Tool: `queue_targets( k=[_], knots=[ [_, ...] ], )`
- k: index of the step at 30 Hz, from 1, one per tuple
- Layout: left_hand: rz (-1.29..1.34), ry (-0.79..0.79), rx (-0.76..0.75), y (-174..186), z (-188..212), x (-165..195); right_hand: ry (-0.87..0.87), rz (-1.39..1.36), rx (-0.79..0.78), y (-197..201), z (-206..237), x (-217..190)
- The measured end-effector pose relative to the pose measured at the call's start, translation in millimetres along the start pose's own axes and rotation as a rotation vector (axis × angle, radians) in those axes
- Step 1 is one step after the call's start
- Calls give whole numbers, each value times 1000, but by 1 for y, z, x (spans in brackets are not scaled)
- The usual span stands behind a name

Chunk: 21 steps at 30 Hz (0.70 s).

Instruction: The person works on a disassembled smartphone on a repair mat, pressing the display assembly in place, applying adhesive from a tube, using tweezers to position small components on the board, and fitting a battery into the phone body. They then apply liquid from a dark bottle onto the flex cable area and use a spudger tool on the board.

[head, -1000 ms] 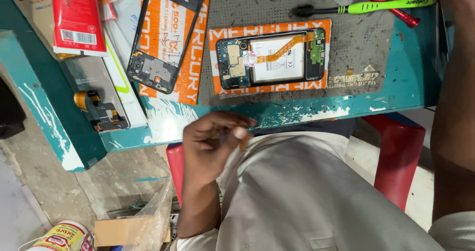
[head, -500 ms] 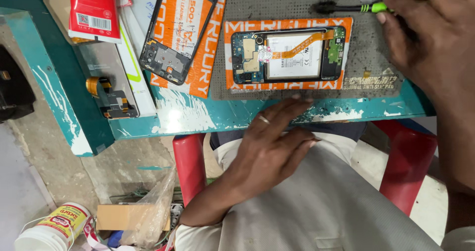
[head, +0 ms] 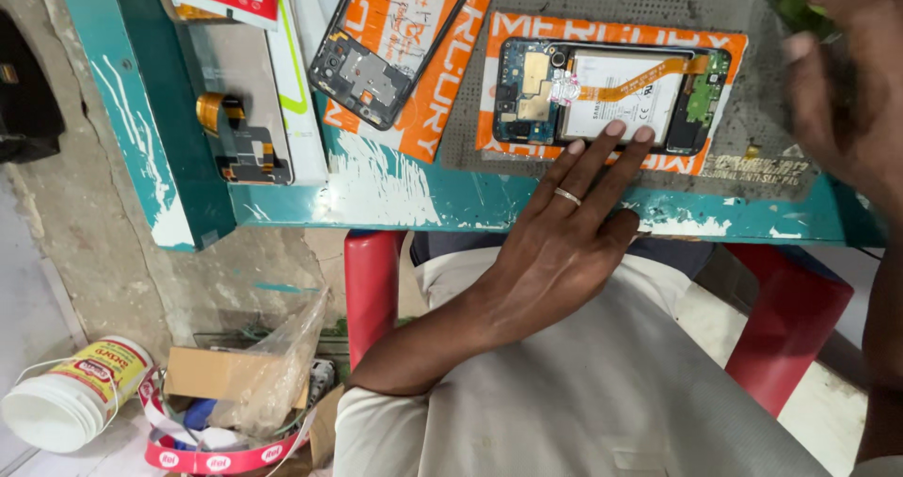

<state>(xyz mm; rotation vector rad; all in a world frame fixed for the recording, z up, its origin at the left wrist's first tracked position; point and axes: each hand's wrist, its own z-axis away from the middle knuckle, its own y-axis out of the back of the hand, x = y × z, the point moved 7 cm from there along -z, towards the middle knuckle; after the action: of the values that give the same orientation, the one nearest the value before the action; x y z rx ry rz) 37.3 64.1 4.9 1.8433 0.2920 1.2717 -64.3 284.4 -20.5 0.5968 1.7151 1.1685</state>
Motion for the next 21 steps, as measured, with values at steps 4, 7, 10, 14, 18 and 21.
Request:
queue_targets(
  k=[4, 7, 10, 14, 18, 21],
  knots=[
    [-34, -9, -13, -2, -3, 0, 59, 101, -13, -2, -4, -1],
    [-15, 1, -20, -2, -4, -1, -52, -17, 16, -5, -12, 6],
    [12, -10, -9, 0, -5, 0, -70, -24, 53, 0, -14, 2],
    [-9, -9, -27, 2, -9, 3, 83, 174, 96, 11, -22, -14],
    [-51, -5, -12, 6, -12, 5, 65, 226, 95, 14, -30, -26],
    [-70, 5, -1, 6, -13, 5, 133, 143, 122, 19, -31, -46]
  ],
)
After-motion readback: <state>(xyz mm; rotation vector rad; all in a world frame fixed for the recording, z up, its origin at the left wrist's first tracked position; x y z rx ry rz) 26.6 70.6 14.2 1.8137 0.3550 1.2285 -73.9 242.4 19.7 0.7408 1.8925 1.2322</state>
